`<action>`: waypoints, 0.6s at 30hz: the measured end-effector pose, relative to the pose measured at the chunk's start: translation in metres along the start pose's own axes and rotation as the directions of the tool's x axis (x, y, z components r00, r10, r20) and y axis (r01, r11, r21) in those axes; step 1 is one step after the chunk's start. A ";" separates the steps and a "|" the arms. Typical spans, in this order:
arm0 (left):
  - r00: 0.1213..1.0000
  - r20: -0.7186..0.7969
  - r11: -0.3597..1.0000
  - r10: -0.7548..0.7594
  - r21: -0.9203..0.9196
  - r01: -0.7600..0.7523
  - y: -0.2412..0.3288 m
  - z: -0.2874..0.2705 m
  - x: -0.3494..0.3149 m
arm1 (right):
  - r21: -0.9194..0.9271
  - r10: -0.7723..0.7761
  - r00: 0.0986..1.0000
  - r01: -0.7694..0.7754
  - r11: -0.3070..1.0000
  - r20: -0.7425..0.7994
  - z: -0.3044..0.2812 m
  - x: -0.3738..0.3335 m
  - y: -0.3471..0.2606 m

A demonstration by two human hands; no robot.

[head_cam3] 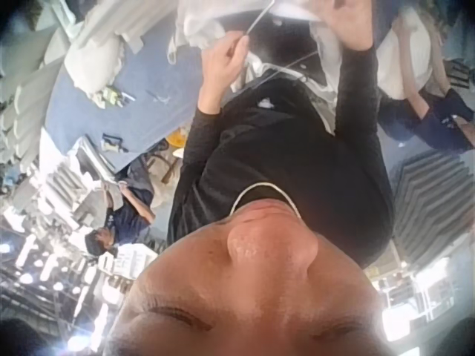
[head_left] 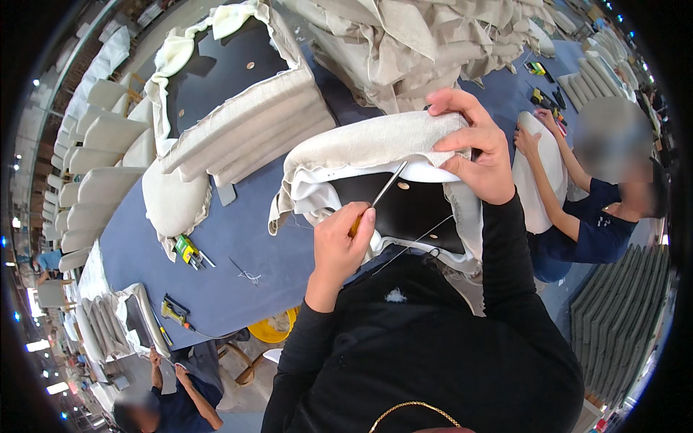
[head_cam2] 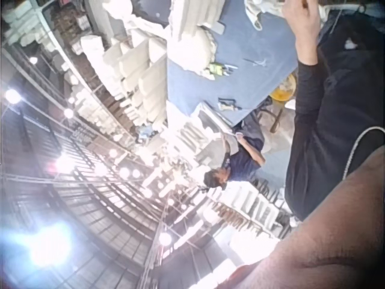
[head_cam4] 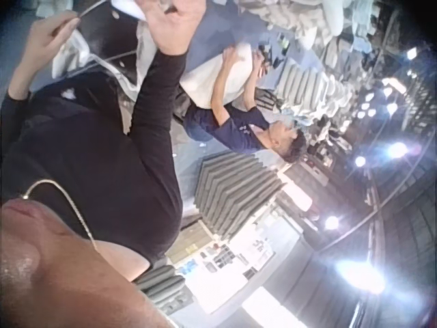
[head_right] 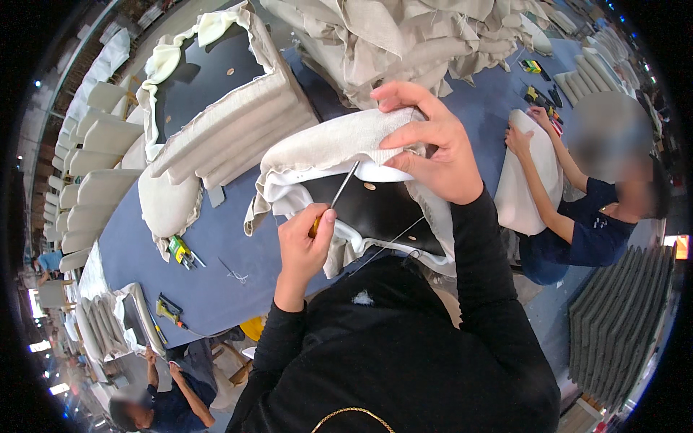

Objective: The person uses a yellow-handled screwdriver to tuck and secure fabric into the seams of a white upholstered chair component. They repeatedly probe the edges, pull the fabric taut, and adjust the covering while holding the piece in both hands. The work continues on the same item throughout the clip.

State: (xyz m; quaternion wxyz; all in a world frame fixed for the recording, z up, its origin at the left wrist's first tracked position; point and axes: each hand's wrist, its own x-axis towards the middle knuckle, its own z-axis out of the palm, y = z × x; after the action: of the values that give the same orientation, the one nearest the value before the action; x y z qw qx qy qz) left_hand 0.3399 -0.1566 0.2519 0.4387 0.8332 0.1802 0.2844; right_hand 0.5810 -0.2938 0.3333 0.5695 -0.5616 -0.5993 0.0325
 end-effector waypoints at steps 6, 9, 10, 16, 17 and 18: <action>1.000 0.011 0.998 0.018 0.055 -0.019 0.006 -0.007 0.012 | -0.017 0.026 1.000 -0.026 1.000 -0.013 0.004 0.003 -0.001; 0.999 0.038 0.998 -0.022 0.062 0.019 0.007 -0.014 0.004 | -0.001 0.115 0.991 -0.115 0.993 -0.069 0.007 0.005 -0.003; 0.998 0.051 0.997 -0.047 0.066 0.044 0.008 -0.018 -0.003 | 0.013 0.151 0.984 -0.150 0.989 -0.091 0.008 0.005 -0.004; 0.999 0.039 0.999 -0.034 0.023 0.033 0.018 -0.015 -0.010 | 0.030 0.188 0.972 -0.186 0.982 -0.144 0.007 0.007 0.000; 0.999 0.036 0.999 -0.028 0.026 0.027 0.017 -0.013 -0.009 | 0.024 0.190 0.972 -0.188 0.982 -0.142 0.008 0.008 -0.001; 0.999 0.033 0.999 -0.022 0.030 0.021 0.016 -0.012 -0.008 | 0.018 0.192 0.971 -0.191 0.981 -0.140 0.009 0.008 -0.002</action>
State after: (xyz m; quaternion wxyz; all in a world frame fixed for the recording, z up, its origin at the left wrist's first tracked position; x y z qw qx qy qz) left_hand 0.3269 -0.1620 0.2681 0.4323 0.8422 0.1861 0.2631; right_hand 0.5751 -0.2834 0.3366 0.6059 -0.6164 -0.5006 0.0487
